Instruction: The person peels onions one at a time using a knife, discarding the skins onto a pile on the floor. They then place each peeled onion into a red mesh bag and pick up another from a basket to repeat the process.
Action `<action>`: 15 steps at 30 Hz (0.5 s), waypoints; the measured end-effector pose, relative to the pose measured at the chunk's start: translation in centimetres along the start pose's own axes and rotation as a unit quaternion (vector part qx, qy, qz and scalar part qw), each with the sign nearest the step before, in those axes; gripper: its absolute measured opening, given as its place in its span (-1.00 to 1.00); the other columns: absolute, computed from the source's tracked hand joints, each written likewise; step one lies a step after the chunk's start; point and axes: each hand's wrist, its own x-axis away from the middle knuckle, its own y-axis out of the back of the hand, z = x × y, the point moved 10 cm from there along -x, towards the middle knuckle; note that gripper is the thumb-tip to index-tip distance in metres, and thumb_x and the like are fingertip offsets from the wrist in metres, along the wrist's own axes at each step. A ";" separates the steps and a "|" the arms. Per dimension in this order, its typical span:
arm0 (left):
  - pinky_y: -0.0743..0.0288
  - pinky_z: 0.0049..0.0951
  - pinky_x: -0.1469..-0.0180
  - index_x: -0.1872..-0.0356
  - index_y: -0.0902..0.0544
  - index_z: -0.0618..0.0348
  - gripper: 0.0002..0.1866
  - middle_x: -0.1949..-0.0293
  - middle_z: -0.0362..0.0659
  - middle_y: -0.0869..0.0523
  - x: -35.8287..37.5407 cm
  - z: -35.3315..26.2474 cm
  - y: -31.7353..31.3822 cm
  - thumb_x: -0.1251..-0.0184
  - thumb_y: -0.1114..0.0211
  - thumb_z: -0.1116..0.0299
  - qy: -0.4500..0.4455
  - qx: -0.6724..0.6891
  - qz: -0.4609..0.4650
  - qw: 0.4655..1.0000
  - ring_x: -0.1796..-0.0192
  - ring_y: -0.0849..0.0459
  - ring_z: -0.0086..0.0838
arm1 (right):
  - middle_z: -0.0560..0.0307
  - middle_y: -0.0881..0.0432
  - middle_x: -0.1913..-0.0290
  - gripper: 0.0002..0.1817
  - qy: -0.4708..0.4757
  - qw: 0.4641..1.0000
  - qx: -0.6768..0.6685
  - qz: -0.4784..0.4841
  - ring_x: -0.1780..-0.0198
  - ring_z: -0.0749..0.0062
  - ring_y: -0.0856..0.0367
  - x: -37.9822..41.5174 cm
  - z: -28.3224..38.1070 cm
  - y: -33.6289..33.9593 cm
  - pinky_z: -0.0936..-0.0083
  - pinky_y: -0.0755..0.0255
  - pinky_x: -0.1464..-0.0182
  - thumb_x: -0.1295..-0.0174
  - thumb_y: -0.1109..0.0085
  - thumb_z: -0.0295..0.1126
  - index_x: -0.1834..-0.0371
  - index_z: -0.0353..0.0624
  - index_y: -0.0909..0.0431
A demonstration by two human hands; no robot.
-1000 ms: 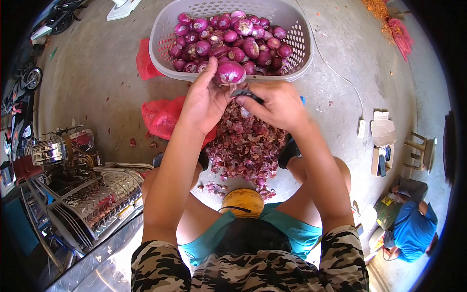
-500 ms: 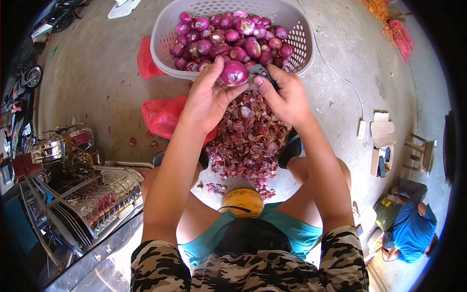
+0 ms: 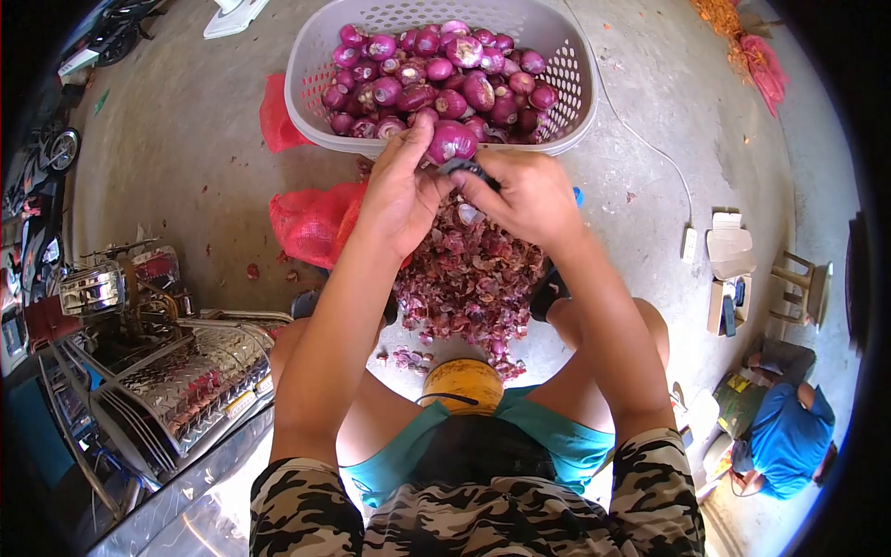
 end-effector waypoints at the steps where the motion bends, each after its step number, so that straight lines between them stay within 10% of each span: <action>1: -0.65 -0.47 0.09 0.02 -0.52 0.17 -0.69 0.12 -0.18 -0.66 0.0 -0.2 0.0 -0.44 -0.09 0.15 -0.007 -0.011 0.000 1.000 0.11 -0.66 -0.49 | -0.04 -0.54 0.56 -0.65 0.023 1.000 0.001 0.002 0.48 0.00 -0.56 0.0 0.4 -0.2 0.19 -0.41 0.45 -0.16 -0.18 -0.11 0.53 -0.18 -0.47; 15: -0.62 -0.36 0.05 0.19 -0.47 0.11 -0.78 0.24 -0.22 -0.63 0.4 -0.7 -0.4 -0.36 -0.22 0.21 -0.018 -0.025 -0.031 0.999 0.18 -0.64 -0.50 | -0.06 -0.54 0.61 -0.58 -0.080 0.996 0.009 -0.024 0.54 0.02 -0.56 -0.1 -1.8 1.4 0.22 -0.40 0.49 -0.12 -0.22 0.00 0.36 -0.21 -0.53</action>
